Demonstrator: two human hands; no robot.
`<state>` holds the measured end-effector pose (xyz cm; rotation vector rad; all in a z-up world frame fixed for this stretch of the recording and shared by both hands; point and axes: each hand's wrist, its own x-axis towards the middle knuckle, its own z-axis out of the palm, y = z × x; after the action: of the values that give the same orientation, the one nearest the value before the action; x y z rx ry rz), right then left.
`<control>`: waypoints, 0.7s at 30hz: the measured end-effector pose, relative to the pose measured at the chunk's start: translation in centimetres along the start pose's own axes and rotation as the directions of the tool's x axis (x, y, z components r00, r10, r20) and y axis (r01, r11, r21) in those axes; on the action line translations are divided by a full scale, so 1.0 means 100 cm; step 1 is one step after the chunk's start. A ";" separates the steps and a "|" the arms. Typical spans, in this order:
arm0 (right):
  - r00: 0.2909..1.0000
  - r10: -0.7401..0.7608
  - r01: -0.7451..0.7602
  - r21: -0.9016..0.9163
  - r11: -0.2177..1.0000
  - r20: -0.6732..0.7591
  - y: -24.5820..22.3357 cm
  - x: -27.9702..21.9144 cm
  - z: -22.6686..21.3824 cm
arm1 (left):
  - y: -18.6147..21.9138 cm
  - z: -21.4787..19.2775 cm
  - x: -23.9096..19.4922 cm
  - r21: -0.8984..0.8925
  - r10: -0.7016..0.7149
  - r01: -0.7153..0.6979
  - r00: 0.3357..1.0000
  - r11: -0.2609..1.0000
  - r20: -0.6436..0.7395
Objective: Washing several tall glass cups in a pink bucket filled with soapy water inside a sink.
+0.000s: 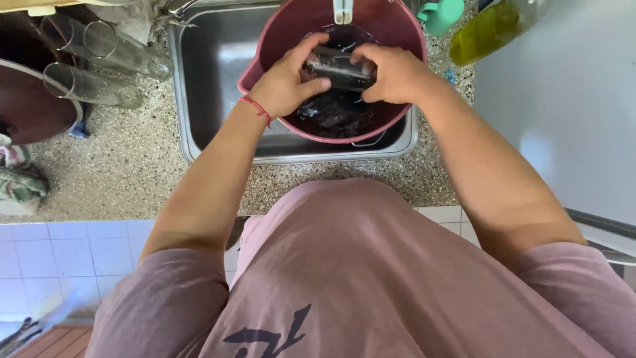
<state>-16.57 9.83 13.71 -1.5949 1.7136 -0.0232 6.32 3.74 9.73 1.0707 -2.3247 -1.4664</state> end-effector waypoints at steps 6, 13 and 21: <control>0.953 0.072 -0.188 0.384 0.904 0.295 -0.003 0.001 0.004 | -0.007 0.015 0.006 -0.127 0.086 -0.099 0.991 0.987 -0.107; 0.832 -0.224 -0.208 0.659 0.723 0.508 0.054 0.038 0.013 | -0.026 0.039 0.032 -0.641 0.136 -0.293 0.949 0.710 -0.283; 0.908 -0.050 -0.211 0.557 0.803 0.415 0.011 0.010 0.006 | -0.028 0.045 0.035 -0.613 0.068 -0.313 0.919 0.726 -0.389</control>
<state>-17.05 9.53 12.26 -0.9645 1.2640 -0.1550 2.81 3.86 4.46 0.7563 -1.4185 -1.6627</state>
